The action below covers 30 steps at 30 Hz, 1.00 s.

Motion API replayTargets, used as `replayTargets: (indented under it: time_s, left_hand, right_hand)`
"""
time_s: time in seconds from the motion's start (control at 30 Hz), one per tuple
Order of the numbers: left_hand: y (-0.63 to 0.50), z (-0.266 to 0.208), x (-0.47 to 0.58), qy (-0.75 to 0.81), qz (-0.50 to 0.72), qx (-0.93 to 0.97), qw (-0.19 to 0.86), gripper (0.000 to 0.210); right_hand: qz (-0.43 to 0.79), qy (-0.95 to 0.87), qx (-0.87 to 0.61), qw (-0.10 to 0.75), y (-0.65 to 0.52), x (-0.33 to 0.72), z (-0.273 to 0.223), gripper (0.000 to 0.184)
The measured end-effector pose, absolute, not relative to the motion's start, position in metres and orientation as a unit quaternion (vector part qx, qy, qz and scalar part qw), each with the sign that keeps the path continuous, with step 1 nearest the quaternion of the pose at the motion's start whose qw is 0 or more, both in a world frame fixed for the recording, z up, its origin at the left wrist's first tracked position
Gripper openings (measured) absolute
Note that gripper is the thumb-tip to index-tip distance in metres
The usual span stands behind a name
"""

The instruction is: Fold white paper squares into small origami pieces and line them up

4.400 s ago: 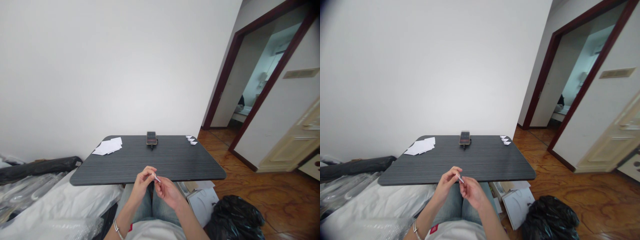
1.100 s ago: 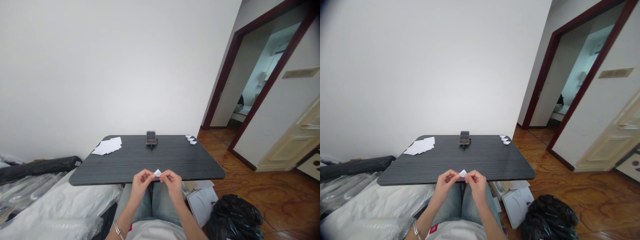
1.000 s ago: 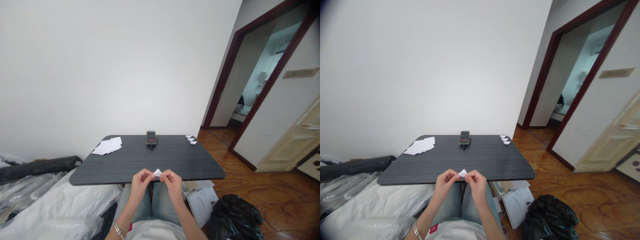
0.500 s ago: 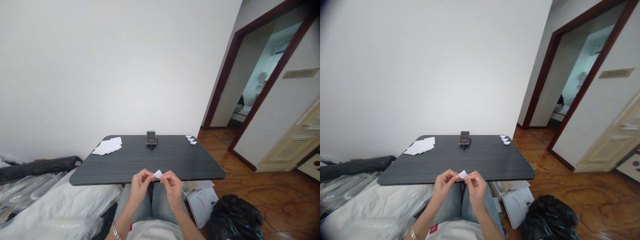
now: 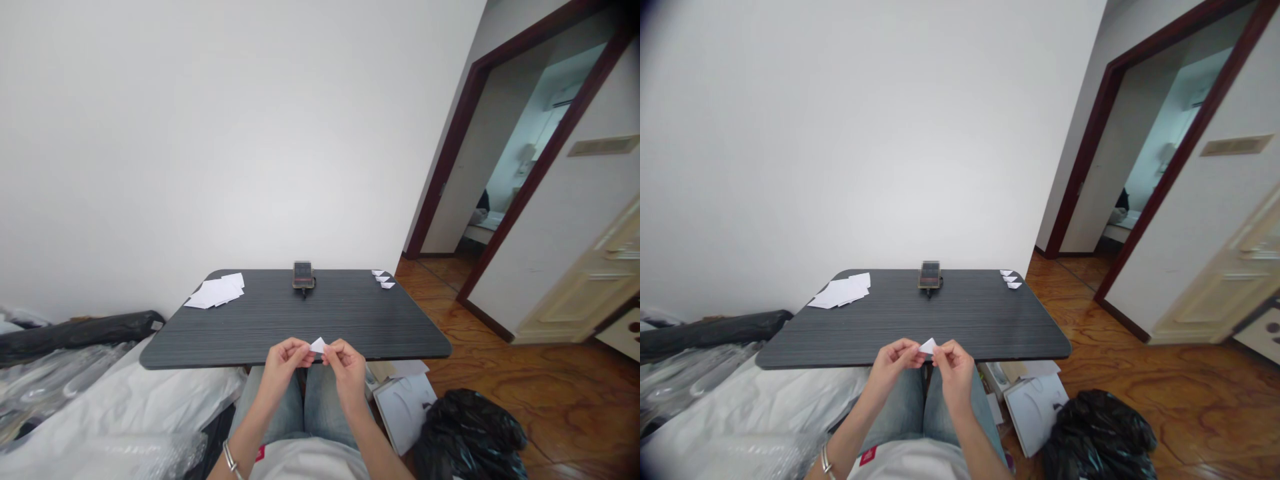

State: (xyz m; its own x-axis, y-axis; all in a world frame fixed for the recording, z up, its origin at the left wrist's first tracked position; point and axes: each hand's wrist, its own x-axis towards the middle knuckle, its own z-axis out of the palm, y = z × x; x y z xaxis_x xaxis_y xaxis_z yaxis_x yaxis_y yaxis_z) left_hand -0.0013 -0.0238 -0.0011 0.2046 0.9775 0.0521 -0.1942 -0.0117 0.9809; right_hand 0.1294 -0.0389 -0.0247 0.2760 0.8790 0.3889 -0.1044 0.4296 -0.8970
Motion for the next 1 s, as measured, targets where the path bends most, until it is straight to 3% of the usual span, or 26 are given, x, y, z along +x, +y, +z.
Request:
replayTargets:
  time_s: [0.33,0.5,1.0]
  left_hand:
    - [-0.026,-0.0037,0.0029,0.392,0.521,0.546,0.525,0.028]
    - [-0.0266,-0.0027,0.0034,0.39,0.52,0.523,0.551,0.036]
    - [-0.0273,-0.0053,0.0054,0.403,0.553,0.523,0.508,0.016]
  right_hand:
    - [0.343,-0.486,-0.407,0.694,-0.042,0.1264,-0.0212,0.024]
    - [0.346,-0.484,-0.408,0.693,-0.0407,0.1261,-0.0228,0.024]
    - [0.389,-0.46,-0.405,0.688,-0.0391,0.1238,-0.0281,0.017]
